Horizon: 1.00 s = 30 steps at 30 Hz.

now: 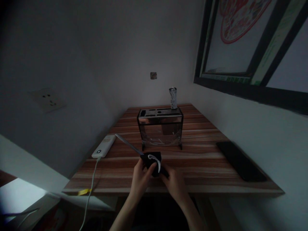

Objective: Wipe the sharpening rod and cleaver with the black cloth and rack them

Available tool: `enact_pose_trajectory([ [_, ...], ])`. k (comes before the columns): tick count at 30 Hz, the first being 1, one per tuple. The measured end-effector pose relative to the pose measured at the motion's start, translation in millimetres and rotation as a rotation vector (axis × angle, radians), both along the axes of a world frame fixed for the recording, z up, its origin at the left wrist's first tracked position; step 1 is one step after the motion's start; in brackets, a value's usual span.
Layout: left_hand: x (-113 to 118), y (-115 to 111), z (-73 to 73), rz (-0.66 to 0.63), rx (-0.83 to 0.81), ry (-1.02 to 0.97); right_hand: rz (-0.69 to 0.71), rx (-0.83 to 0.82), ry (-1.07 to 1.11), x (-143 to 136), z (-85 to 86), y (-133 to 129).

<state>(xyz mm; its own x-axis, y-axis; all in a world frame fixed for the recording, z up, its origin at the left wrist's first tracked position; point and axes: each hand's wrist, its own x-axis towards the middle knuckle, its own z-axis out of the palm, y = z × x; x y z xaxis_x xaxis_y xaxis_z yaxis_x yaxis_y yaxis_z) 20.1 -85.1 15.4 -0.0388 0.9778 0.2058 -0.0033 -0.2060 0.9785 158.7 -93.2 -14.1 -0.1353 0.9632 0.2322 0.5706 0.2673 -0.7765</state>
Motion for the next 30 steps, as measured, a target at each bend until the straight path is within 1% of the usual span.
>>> enact_pose_trajectory([
  [7, -7, 3, 3.4, 0.04, 0.014, 0.027, -0.006, 0.006, 0.002, -1, -0.4, 1],
  [13, -20, 9, 11.5, 0.102, 0.037, -0.014, 0.011, -0.008, 0.019, -3, 1.7, 0],
  [18, -34, 14, 24.1, 0.153, 0.066, -0.045, 0.002, 0.0, 0.007, -2, 1.3, 0],
  [22, -45, 21, 35.2, 0.219, 0.099, -0.069, -0.001, 0.001, -0.002, -2, -0.5, 1],
  [26, -56, 29, 46.2, 0.287, 0.14, -0.088, 0.006, 0.009, 0.0, -2, 1.2, 0],
  [30, -66, 37, 58.9, 0.339, 0.199, -0.152, 0.016, 0.001, 0.025, -2, 2.1, 0],
])
